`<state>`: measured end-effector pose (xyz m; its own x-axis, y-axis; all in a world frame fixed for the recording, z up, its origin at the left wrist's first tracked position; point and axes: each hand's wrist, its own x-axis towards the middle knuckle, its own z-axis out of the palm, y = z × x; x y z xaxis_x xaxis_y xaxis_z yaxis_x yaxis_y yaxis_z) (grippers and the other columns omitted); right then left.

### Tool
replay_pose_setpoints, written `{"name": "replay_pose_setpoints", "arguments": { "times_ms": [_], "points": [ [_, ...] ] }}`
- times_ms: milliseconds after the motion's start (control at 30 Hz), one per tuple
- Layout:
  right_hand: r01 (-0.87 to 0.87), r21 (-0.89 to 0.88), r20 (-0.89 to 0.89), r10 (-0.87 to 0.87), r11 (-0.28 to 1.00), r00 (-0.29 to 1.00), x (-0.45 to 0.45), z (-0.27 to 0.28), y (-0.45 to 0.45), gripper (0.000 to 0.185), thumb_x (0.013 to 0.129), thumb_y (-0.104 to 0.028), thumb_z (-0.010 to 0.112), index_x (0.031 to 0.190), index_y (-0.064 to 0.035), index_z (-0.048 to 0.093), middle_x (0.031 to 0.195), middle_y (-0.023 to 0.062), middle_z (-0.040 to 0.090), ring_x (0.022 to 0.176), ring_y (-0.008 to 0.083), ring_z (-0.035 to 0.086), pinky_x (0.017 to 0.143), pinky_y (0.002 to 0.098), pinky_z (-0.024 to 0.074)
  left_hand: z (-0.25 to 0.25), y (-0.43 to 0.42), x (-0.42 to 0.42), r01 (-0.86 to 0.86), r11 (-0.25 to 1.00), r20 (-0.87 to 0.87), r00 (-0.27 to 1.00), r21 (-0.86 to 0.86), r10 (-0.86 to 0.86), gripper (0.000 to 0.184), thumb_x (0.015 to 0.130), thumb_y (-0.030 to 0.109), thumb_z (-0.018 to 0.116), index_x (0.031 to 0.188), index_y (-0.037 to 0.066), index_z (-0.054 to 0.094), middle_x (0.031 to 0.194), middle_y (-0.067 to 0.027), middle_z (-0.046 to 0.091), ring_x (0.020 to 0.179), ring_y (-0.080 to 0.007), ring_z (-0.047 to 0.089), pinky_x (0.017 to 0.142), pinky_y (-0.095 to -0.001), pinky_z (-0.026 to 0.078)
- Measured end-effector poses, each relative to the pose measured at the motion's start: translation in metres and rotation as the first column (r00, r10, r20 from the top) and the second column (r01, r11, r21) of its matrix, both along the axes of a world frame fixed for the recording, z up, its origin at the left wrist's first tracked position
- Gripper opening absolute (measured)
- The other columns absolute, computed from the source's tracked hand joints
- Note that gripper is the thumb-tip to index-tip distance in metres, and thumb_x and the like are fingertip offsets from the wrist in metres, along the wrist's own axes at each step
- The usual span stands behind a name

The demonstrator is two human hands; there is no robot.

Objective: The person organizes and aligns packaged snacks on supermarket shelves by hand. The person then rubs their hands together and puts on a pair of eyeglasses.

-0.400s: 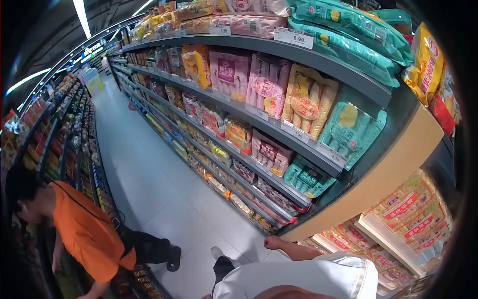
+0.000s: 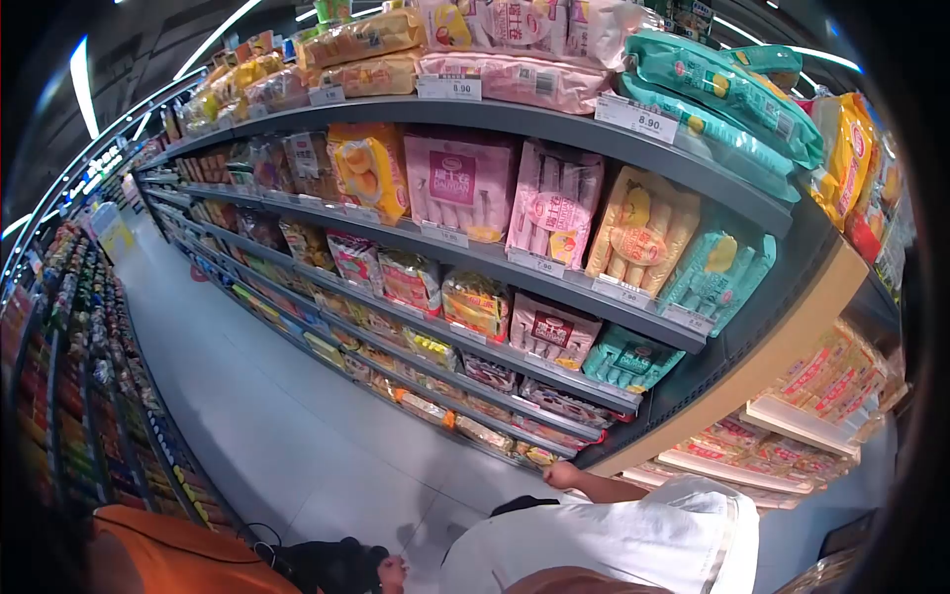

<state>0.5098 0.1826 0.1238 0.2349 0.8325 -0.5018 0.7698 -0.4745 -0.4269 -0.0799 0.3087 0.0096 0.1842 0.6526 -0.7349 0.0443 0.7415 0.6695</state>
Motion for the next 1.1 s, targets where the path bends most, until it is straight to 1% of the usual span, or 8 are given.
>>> {"name": "replay_pose_setpoints", "arguments": {
  "times_ms": [333, 433, 500, 667, 733, 800, 867, 1100],
  "points": [
    [0.014, 0.319, -0.306, 0.09, 0.948, 0.948, -0.066, 0.137, 0.159, 0.026, 0.084, -0.017, 0.061, 0.106, -0.0055, 0.068, 0.098, 0.0136, 0.071, 0.094, 0.0286, 0.068, 0.083, 0.0383, 0.0526, 0.091, 0.114, 0.068, -0.057, 0.987, -0.154, 0.985, 0.149, 0.08, 0.013, 0.093, 0.022, 0.063, 0.095, 0.01, 0.058, 0.083, -0.007, 0.065, 0.064, -0.0175, 0.062, 0.05, -0.0265, 0.046],
    [0.104, 0.452, -0.331, 0.058, 0.886, 0.942, -0.063, 0.177, 0.197, 0.024, 0.086, -0.018, 0.063, 0.105, -0.004, 0.068, 0.093, 0.0127, 0.071, 0.087, 0.0239, 0.068, 0.077, 0.0359, 0.0526, 0.055, 0.113, 0.055, -0.03, 0.984, 0.19, 0.98, -0.175, 0.063, 0.02, 0.094, 0.025, 0.062, 0.103, 0.009, 0.055, 0.091, -0.0086, 0.064, 0.072, -0.0241, 0.066, 0.055, -0.0379, 0.049],
    [0.177, 0.52, -0.374, 0.037, 0.836, 0.927, -0.061, 0.216, 0.218, 0.023, 0.087, -0.016, 0.065, 0.105, -0.0024, 0.068, 0.093, 0.0123, 0.071, 0.084, 0.0226, 0.068, 0.076, 0.0348, 0.0529, 0.106, 0.098, 0.077, 0.278, 0.96, -0.23, 0.933, -0.031, -0.278, 0.023, 0.095, 0.028, 0.059, 0.103, 0.007, 0.054, 0.095, -0.0087, 0.063, 0.074, -0.0238, 0.066, 0.056, -0.0402, 0.048],
    [0.218, 0.673, -0.382, 0.081, 0.707, 0.921, -0.043, 0.294, 0.254, 0.021, 0.086, -0.012, 0.066, 0.103, 0.0005, 0.066, 0.091, 0.0146, 0.069, 0.082, 0.0262, 0.068, 0.074, 0.0356, 0.0532, 0.03, 0.128, 0.043, 0.241, 0.962, 0.016, 0.97, -0.132, -0.241, 0.028, 0.095, 0.029, 0.058, 0.11, 0.004, 0.058, 0.09, -0.0084, 0.064, 0.073, -0.0205, 0.064, 0.052, -0.0329, 0.046],
    [0.159, 0.734, -0.307, 0.114, 0.661, 0.945, -0.038, 0.339, 0.256, 0.019, 0.086, -0.011, 0.067, 0.101, 0.0013, 0.066, 0.098, 0.0135, 0.067, 0.084, 0.0246, 0.067, 0.074, 0.0348, 0.053, 0.02, 0.154, 0.041, 0.107, 0.894, 0.089, 0.993, -0.435, -0.075, 0.032, 0.095, 0.028, 0.06, 0.114, 0.003, 0.059, 0.085, -0.0079, 0.064, 0.068, -0.0171, 0.061, 0.049, -0.0285, 0.044],
    [0.127, 0.809, -0.229, 0.109, 0.573, 0.967, -0.033, 0.385, 0.257, 0.02, 0.086, -0.011, 0.069, 0.103, 0.0008, 0.066, 0.103, 0.0133, 0.067, 0.088, 0.025, 0.067, 0.077, 0.0349, 0.0533, 0.023, 0.178, 0.047, 0.511, 0.859, -0.13, 0.853, 0.009, -0.506, 0.039, 0.096, 0.027, 0.058, 0.126, 0.003, 0.051, 0.103, -0.0122, 0.065, 0.086, -0.0246, 0.065, 0.069, -0.0345, 0.051],
    [0.137, 0.879, -0.189, 0.071, 0.458, 0.979, -0.028, 0.42, 0.252, 0.021, 0.086, -0.011, 0.07, 0.103, 0.0003, 0.066, 0.106, 0.0129, 0.067, 0.092, 0.0257, 0.067, 0.08, 0.0352, 0.0537, 0.055, 0.208, 0.081, 0.222, 0.961, -0.178, 0.952, -0.166, -0.25, 0.042, 0.095, 0.027, 0.061, 0.128, 0.005, 0.05, 0.11, -0.0114, 0.067, 0.087, -0.0287, 0.068, 0.067, -0.039, 0.055],
    [-0.34, 0.92, 0.388, -0.579, 0.195, 0.717, -0.015, 0.549, 0.252, 0.043, 0.075, -0.014, 0.08, 0.112, -0.0002, 0.064, 0.113, 0.0155, 0.066, 0.105, 0.0324, 0.063, 0.09, 0.0403, 0.0507, 0.078, 0.361, 0.15, 0.48, 0.877, -0.227, 0.854, -0.006, -0.468, 0.037, 0.095, 0.028, 0.062, 0.122, 0.003, 0.056, 0.1, -0.0099, 0.068, 0.078, -0.0225, 0.067, 0.059, -0.0322, 0.049]
  ]
}}
